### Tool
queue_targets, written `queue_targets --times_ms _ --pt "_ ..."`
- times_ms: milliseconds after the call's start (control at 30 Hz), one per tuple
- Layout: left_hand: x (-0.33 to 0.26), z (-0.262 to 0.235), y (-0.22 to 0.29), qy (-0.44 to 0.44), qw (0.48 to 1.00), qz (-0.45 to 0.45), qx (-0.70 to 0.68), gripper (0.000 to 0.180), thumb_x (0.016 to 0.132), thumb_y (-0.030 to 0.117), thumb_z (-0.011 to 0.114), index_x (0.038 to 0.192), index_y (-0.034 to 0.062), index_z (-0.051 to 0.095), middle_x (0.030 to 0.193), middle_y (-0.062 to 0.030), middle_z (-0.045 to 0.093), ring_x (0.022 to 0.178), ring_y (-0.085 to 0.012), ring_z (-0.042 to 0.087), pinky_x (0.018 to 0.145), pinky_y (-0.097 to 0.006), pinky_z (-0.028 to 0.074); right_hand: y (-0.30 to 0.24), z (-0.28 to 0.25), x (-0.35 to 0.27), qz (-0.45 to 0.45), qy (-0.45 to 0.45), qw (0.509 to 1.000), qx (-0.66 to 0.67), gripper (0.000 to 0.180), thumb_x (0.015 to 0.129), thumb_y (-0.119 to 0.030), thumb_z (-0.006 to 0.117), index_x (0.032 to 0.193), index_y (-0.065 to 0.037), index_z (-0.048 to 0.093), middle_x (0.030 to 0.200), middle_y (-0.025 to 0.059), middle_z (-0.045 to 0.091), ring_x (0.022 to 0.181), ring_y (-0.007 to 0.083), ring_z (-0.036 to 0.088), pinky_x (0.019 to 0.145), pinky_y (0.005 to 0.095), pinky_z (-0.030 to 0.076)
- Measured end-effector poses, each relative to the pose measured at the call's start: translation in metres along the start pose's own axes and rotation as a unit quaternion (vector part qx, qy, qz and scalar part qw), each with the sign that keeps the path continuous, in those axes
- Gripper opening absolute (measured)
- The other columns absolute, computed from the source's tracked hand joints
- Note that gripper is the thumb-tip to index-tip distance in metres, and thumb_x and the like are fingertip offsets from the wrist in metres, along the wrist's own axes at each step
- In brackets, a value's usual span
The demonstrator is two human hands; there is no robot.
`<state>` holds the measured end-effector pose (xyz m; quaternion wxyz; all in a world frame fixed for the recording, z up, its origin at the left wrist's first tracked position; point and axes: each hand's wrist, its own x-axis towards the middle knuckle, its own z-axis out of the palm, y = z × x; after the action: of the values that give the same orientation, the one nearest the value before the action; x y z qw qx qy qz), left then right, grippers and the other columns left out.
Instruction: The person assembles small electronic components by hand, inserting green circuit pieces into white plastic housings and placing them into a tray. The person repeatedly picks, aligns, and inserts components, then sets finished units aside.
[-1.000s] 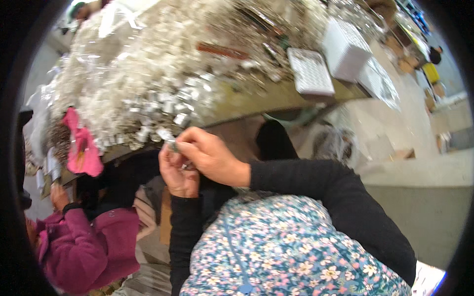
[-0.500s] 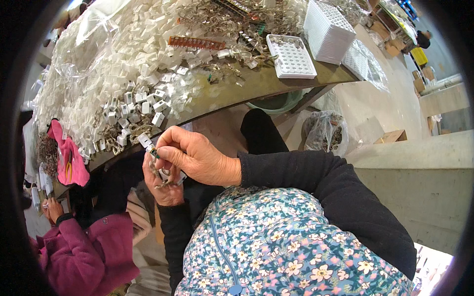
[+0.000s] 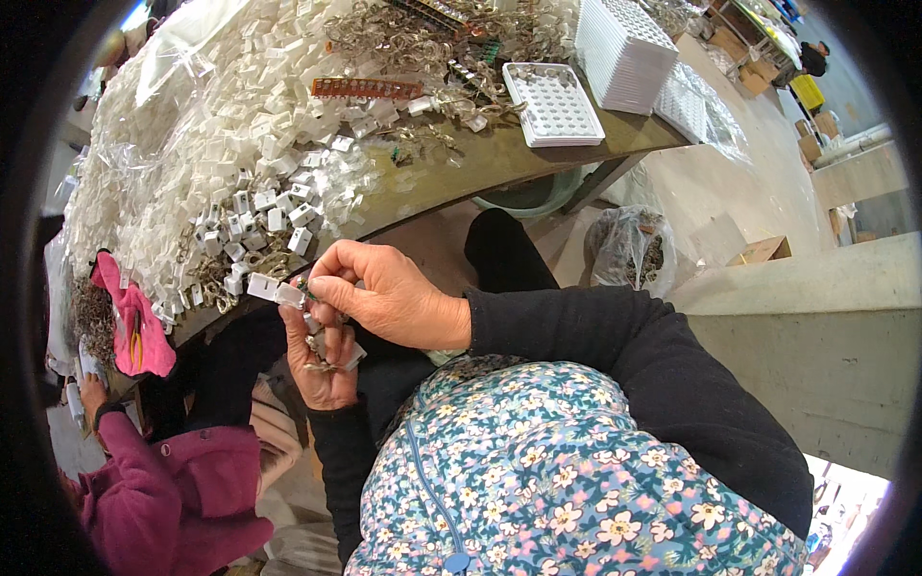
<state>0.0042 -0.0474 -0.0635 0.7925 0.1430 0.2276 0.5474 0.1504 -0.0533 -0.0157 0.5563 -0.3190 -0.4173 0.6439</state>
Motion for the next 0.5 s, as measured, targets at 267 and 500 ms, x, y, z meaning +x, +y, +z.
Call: queue_targets --times_ms 267,500 --pt "-0.003 0.009 -0.002 0.024 0.998 -0.005 0.052 0.038 0.096 0.031 0.053 0.121 0.003 0.049 0.073 -0.002 0.053 0.042 -0.0039 0.038 0.036 -0.016 0.028 -0.001 -0.002 -0.001 0.032 0.006 0.999 -0.004 0.017 0.095 -0.013 0.053 0.097 0.004 0.055 0.076 0.0053 0.061 0.068 0.0092 0.06 0.06 0.023 0.049" --pt "-0.004 0.012 0.009 -0.02 0.996 0.04 0.076 0.043 0.095 0.031 0.053 0.125 0.0003 0.048 0.073 -0.0045 0.054 0.042 -0.0056 0.043 0.033 -0.017 0.03 -0.005 -0.017 0.007 0.081 -0.02 0.996 -0.012 0.02 0.096 -0.018 0.054 0.1 0.001 0.056 0.081 0.0033 0.063 0.075 0.0076 0.058 0.069 0.0222 0.047"
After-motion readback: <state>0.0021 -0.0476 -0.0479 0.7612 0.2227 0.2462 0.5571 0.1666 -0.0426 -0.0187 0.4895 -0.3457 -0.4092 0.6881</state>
